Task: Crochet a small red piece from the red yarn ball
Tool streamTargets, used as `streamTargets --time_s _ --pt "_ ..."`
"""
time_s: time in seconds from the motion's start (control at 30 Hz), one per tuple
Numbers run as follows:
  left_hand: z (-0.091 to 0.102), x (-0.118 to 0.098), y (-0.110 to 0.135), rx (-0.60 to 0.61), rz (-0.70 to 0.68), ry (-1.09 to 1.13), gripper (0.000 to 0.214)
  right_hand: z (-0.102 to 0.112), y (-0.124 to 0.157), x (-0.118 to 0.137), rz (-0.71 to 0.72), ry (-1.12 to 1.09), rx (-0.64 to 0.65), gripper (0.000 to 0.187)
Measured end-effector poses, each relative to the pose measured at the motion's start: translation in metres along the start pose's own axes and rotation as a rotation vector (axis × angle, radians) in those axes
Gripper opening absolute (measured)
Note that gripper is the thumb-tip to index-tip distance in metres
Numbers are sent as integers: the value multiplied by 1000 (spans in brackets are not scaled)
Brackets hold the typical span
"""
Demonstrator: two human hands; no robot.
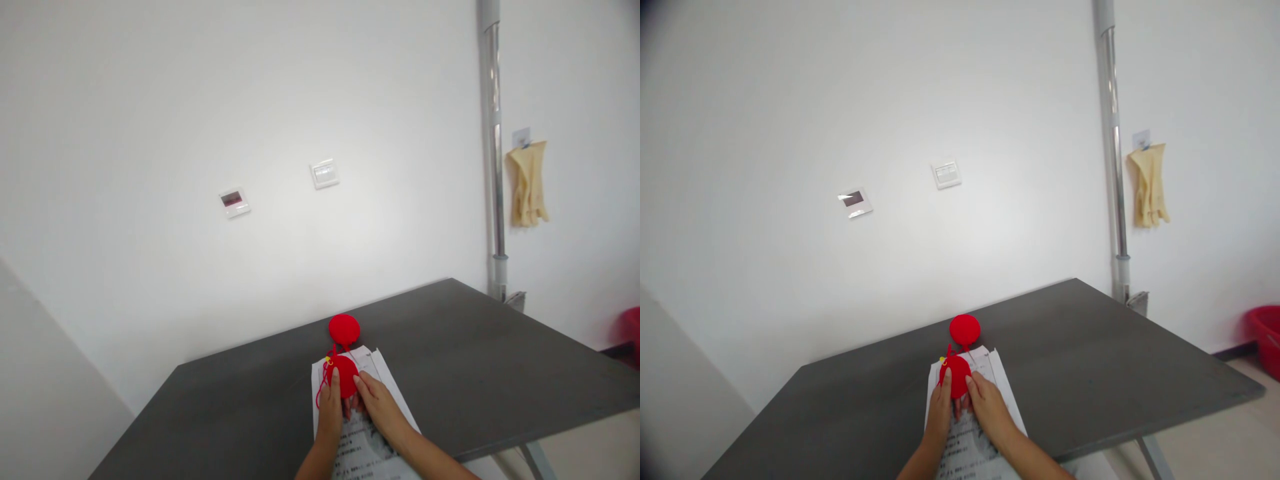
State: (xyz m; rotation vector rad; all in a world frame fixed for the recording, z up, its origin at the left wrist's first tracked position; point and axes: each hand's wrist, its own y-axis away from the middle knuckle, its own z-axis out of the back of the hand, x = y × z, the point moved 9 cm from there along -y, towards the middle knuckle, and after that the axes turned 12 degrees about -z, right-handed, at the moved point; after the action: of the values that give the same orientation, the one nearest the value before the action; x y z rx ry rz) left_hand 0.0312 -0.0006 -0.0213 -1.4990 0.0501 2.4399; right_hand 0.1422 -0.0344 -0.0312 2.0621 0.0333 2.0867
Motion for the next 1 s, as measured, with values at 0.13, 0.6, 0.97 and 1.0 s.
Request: streamTargets --time_s 0.13,0.6,0.97,1.0 --pt "-4 -8 3 58 12 -56 73 0 1 -1 -54 -107 28 57" --pt "-8 -5 6 22 24 108 65 6 1 -14 -45 -10 40 54" --pt "-6 -10 8 22 -1 67 62 7 5 -14 -60 31 52 49" --pt "-6 -11 9 24 -6 74 62 7 5 -14 -57 37 54 48"
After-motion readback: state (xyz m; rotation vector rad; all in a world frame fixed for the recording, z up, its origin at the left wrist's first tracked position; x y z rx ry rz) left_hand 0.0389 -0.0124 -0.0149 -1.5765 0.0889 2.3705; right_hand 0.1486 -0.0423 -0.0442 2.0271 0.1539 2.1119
